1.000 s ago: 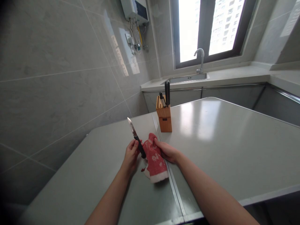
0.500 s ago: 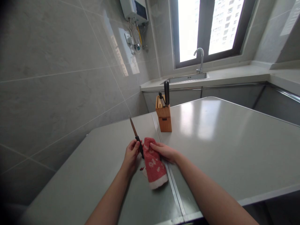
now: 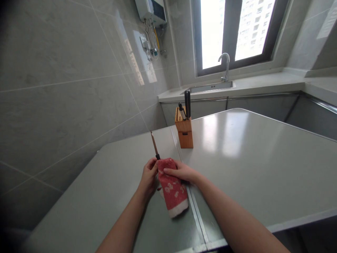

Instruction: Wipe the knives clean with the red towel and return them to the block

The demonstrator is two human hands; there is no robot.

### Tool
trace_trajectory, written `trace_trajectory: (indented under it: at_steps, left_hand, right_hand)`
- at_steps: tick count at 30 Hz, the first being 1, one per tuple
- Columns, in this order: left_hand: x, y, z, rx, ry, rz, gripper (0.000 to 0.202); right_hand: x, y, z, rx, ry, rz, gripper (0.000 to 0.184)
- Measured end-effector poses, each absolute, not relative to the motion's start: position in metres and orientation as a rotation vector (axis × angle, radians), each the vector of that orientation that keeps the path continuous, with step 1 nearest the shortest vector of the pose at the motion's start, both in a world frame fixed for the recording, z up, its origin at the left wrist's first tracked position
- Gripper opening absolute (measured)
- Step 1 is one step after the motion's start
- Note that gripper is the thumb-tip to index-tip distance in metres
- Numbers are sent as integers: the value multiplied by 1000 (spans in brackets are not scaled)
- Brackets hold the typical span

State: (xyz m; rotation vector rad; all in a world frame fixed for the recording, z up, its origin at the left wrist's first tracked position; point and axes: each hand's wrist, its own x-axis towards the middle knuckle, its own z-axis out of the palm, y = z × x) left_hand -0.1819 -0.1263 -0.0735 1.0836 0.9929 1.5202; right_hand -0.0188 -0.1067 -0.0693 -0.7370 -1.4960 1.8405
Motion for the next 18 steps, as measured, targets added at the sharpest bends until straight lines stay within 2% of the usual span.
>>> trace_trajectory:
  at_steps: [8,18]
  left_hand:
    - [-180,-126,-75,1137,1016,1536,24]
    - [-179,-127,-72,1053,1019,1580,28]
  right_hand:
    - [-19,-108,-69,-753,-1519,1814,48]
    - [-18,-106,-69,-689,-1584,1827,41]
